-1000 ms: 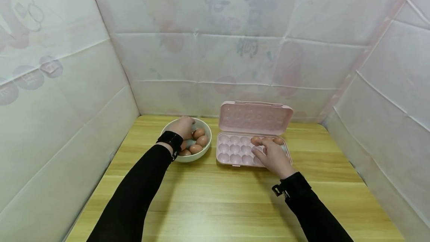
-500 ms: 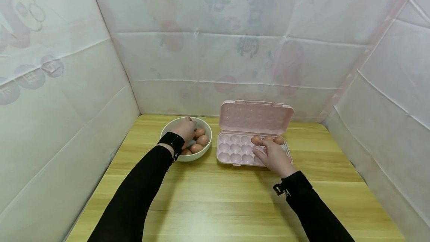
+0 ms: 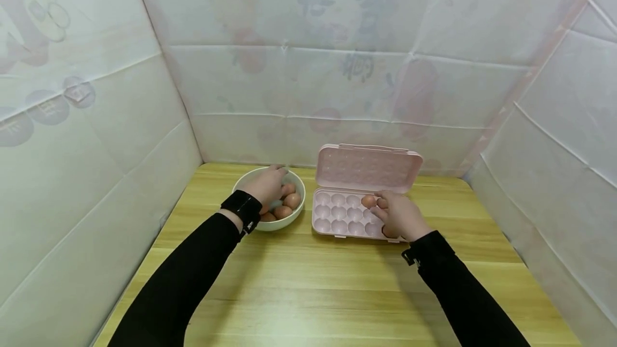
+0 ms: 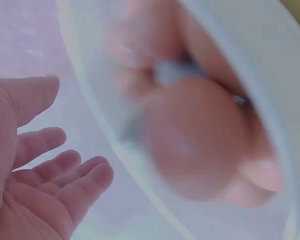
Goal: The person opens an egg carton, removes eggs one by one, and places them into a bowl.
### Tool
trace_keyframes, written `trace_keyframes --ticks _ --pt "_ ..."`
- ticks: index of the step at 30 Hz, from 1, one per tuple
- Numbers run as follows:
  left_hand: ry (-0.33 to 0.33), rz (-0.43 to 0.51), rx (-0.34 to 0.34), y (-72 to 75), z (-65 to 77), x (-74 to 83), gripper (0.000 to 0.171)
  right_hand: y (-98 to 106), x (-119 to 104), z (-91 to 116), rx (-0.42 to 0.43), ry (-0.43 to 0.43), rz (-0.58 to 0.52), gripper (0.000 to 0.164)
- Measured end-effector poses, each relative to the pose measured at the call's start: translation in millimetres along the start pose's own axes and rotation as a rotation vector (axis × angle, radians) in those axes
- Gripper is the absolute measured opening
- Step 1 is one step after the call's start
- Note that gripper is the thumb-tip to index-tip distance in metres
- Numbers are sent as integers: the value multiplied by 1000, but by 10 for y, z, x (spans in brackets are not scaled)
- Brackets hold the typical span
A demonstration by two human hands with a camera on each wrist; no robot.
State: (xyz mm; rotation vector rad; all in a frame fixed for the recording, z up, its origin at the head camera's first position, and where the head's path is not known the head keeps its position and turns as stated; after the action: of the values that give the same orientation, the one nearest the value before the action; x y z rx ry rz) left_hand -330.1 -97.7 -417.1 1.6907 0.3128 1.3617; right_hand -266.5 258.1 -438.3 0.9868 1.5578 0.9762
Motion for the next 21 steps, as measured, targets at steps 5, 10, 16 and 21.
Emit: trace_keyframes --ticks 5,10,16,21 --pt "-325 -459 84 -76 90 305 44 -6 79 -180 -2 24 132 44" --pt "-473 -301 115 -318 383 573 42 -83 91 -337 -7 34 241 45" --pt "-590 -89 150 -707 713 667 36 -176 79 -430 -87 35 271 46" --pt "-551 25 139 -959 871 660 33 -263 158 -422 -105 27 268 22"
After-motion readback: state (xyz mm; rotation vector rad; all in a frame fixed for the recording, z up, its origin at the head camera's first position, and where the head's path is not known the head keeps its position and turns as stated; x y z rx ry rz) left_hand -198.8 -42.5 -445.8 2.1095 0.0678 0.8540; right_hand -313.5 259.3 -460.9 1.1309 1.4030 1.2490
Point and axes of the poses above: each hand's wrist, its own z-axis away from the middle knuckle, its own y-axis out of the back of the hand, x = y × z, the point moved 2 cm from there along -z, towards the middle knuckle, and after that the axes turned 9 degrees about -y, right-handed, at the moved point
